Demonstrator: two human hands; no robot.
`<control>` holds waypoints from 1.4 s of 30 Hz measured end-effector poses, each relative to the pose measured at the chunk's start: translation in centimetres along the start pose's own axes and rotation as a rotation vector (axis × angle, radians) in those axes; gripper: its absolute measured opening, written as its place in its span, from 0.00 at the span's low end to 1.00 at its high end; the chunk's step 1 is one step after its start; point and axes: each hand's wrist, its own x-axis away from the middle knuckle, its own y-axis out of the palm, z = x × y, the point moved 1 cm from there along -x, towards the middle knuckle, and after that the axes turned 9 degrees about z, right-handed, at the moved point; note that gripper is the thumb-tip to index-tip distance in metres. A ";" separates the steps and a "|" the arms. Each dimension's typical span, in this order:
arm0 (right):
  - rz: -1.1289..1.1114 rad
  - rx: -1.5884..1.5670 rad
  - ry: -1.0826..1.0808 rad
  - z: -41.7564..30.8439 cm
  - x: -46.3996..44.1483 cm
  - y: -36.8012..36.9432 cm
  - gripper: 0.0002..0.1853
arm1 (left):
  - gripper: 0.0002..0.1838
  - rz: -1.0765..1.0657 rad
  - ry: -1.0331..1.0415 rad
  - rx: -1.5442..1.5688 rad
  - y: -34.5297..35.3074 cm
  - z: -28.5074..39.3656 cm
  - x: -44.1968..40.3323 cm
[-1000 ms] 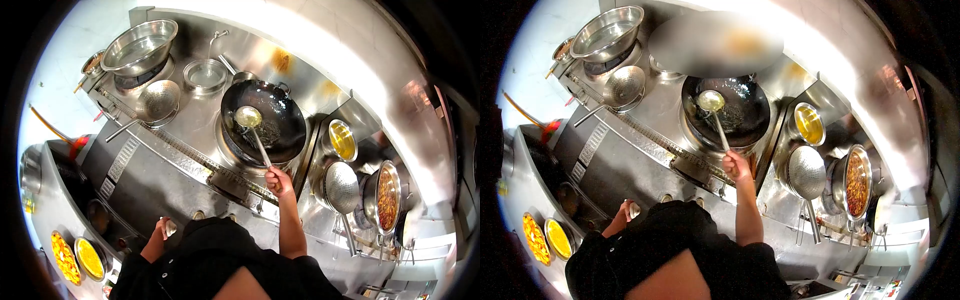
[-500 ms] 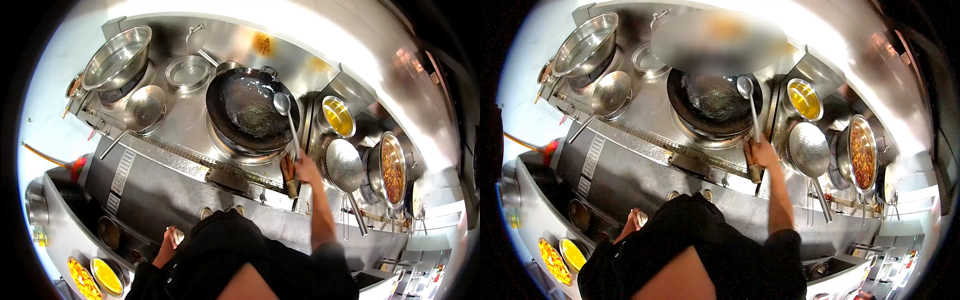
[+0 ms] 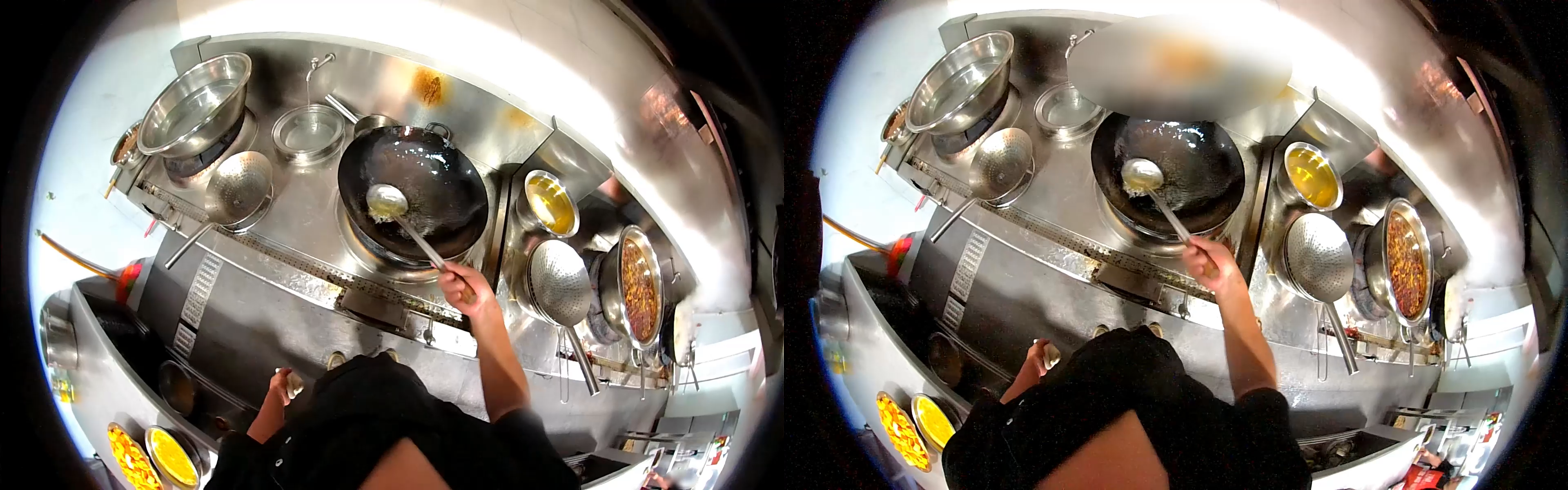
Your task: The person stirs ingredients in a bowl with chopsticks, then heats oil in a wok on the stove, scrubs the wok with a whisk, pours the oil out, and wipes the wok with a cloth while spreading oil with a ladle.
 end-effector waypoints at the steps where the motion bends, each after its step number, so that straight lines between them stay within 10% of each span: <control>1: -0.071 -0.066 0.010 -0.4 -0.4 1.3 0.11 | 0.12 0.067 0.003 -0.089 0.3 0.2 1.6; 7: -0.219 -0.319 -0.049 -0.7 -6.8 -2.0 0.11 | 0.12 -0.037 -0.010 -0.002 -0.2 -1.5 -3.6; 10: 0.239 0.042 -0.230 0.9 -3.8 -1.8 0.06 | 0.13 -0.004 0.023 -0.014 -0.1 -0.2 0.1; 14: 0.312 0.221 -0.237 0.8 1.2 0.7 0.06 | 0.13 -0.048 0.022 0.018 -0.4 -1.0 -0.4; 21: 0.754 1.598 -0.832 1.0 -2.5 -5.7 0.29 | 0.14 -0.151 0.016 0.066 -1.3 -1.5 -5.2; 29: 0.301 0.186 -0.205 -0.4 -2.6 -2.0 0.21 | 0.14 -0.129 0.013 0.017 -0.4 -0.2 -4.4; 33: 0.663 1.271 -0.787 3.3 -4.6 -4.3 0.21 | 0.14 -0.107 0.098 -0.014 0.1 0.9 -3.4; 36: 0.581 1.051 -0.509 5.7 2.1 0.2 0.19 | 0.25 -0.106 0.044 -0.070 0.4 1.9 0.9; 39: 0.287 0.456 -0.287 1.8 -0.2 -0.7 0.11 | 0.15 -0.065 0.088 -0.073 0.5 0.0 -1.9; 42: 0.463 0.895 -0.436 0.7 -3.9 -0.8 0.32 | 0.16 -0.203 0.040 -0.102 -0.5 -2.1 -7.0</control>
